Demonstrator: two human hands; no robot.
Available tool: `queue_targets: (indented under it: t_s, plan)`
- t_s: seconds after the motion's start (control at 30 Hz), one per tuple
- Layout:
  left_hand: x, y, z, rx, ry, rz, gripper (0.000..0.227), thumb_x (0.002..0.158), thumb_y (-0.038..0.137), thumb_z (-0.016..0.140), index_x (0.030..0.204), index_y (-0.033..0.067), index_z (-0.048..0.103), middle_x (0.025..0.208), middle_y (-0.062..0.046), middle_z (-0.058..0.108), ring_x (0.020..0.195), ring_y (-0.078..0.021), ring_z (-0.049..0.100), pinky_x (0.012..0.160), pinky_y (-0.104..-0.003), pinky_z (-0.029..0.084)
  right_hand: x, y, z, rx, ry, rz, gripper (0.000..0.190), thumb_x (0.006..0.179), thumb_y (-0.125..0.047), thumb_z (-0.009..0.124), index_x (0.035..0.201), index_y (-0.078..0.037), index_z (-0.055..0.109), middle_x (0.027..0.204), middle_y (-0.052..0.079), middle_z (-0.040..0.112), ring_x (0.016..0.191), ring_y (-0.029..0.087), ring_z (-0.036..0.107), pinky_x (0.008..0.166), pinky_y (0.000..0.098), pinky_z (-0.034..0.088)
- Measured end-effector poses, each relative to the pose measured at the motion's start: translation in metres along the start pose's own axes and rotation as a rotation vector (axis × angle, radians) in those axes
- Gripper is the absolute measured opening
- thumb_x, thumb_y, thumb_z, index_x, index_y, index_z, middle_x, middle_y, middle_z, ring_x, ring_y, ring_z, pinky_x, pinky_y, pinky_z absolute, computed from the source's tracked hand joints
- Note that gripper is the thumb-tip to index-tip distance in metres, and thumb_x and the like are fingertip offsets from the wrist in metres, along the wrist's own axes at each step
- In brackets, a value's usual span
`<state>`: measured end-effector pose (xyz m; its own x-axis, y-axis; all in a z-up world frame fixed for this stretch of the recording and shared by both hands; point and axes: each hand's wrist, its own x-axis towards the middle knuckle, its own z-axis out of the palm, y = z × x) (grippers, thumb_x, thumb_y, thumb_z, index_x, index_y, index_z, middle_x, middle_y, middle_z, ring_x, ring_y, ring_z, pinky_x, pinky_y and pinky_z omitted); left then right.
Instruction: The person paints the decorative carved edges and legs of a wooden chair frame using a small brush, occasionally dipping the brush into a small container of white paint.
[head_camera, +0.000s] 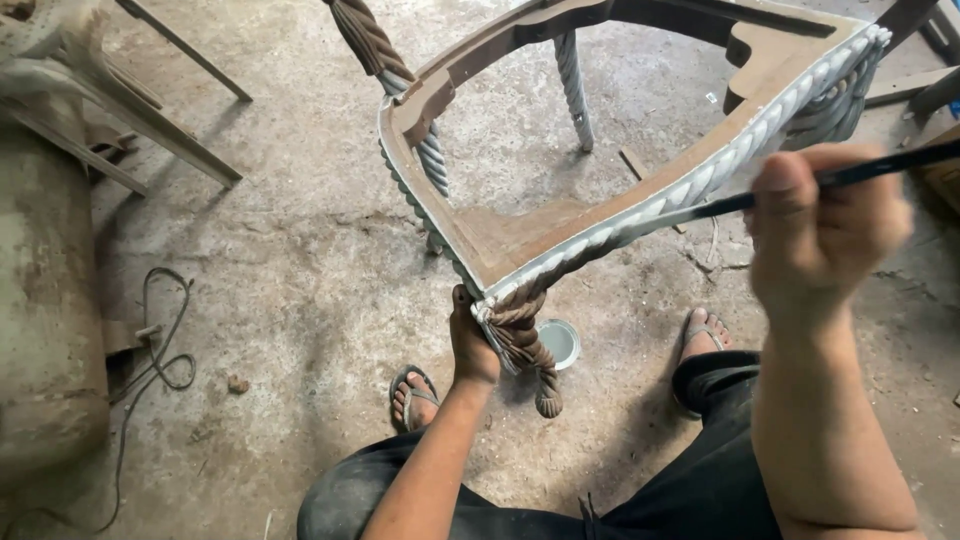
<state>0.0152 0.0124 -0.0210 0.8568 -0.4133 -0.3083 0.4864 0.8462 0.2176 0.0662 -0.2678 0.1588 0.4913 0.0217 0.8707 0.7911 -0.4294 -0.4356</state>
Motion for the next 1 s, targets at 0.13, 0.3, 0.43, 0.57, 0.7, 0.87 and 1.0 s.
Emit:
queue_targets:
  t_s: [0.13,0.3,0.43,0.57,0.7,0.87,1.0]
  plan:
    - [-0.003,-0.004,0.0,0.022,-0.016,0.0,0.103,0.095,0.074,0.028,0.142,-0.0156,0.051,0.097,-0.025,0.066,0.049,-0.0154,0.038,0.049,-0.031,0.034,0.0,0.002,0.003,-0.043,0.019,0.011,0.029,0.121,-0.01,0.059,0.103,0.009,0.046,0.068,0.017,0.053,0.054,0.024,0.052,0.048,0.0375,0.037]
    - [-0.008,-0.005,0.021,0.1,0.063,0.145,0.084,0.099,0.062,0.032,0.115,-0.0145,0.064,0.07,-0.02,0.059,0.044,-0.0163,0.034,0.043,-0.031,0.03,-0.003,-0.052,0.04,0.039,-0.12,0.225,0.03,0.111,-0.018,0.057,0.096,0.007,0.054,0.062,0.012,0.055,0.052,0.019,0.054,0.05,0.0285,0.038]
    - [-0.005,-0.01,0.001,0.042,0.0,-0.017,0.109,0.088,0.082,0.031,0.132,-0.0143,0.059,0.097,-0.023,0.069,0.048,-0.0161,0.036,0.045,-0.033,0.028,-0.002,-0.037,0.03,0.143,-0.118,0.167,0.025,0.112,-0.016,0.057,0.099,0.004,0.052,0.069,0.011,0.058,0.054,0.017,0.06,0.045,0.0255,0.043]
    - [-0.009,-0.011,0.023,0.194,0.261,0.309,0.07,0.102,0.058,0.042,0.099,-0.008,0.062,0.063,-0.021,0.056,0.041,-0.0303,0.054,0.039,-0.041,0.047,0.001,-0.006,0.009,-0.164,-0.081,-0.123,0.036,0.115,-0.008,0.066,0.095,0.021,0.059,0.069,0.021,0.054,0.057,0.029,0.052,0.052,0.0423,0.036]
    - [-0.006,-0.014,0.004,0.71,0.317,0.623,0.048,0.106,0.05,0.034,0.095,0.0117,0.061,0.093,-0.012,0.069,0.092,-0.0211,0.064,0.08,-0.038,0.052,-0.016,-0.009,-0.008,-0.219,-0.012,-0.012,0.042,0.125,-0.011,0.066,0.099,0.02,0.053,0.091,0.033,0.056,0.084,0.043,0.059,0.081,0.0497,0.045]
    - [-0.013,-0.015,0.033,0.267,0.333,0.301,0.068,0.1,0.063,0.04,0.078,0.0,0.055,0.051,-0.017,0.048,0.036,-0.0272,0.046,0.035,-0.041,0.038,-0.012,-0.02,0.034,-0.182,-0.057,-0.191,0.034,0.115,-0.013,0.064,0.095,0.015,0.058,0.069,0.02,0.058,0.055,0.027,0.055,0.049,0.0403,0.041]
    - [-0.019,-0.009,0.033,0.8,0.221,0.679,0.061,0.107,0.047,0.028,0.125,0.0018,0.065,0.119,-0.018,0.071,0.115,-0.0279,0.066,0.095,-0.038,0.054,-0.013,-0.064,0.062,0.075,-0.117,0.028,0.025,0.109,-0.009,0.056,0.095,0.009,0.048,0.066,0.019,0.056,0.058,0.026,0.057,0.057,0.0373,0.045]
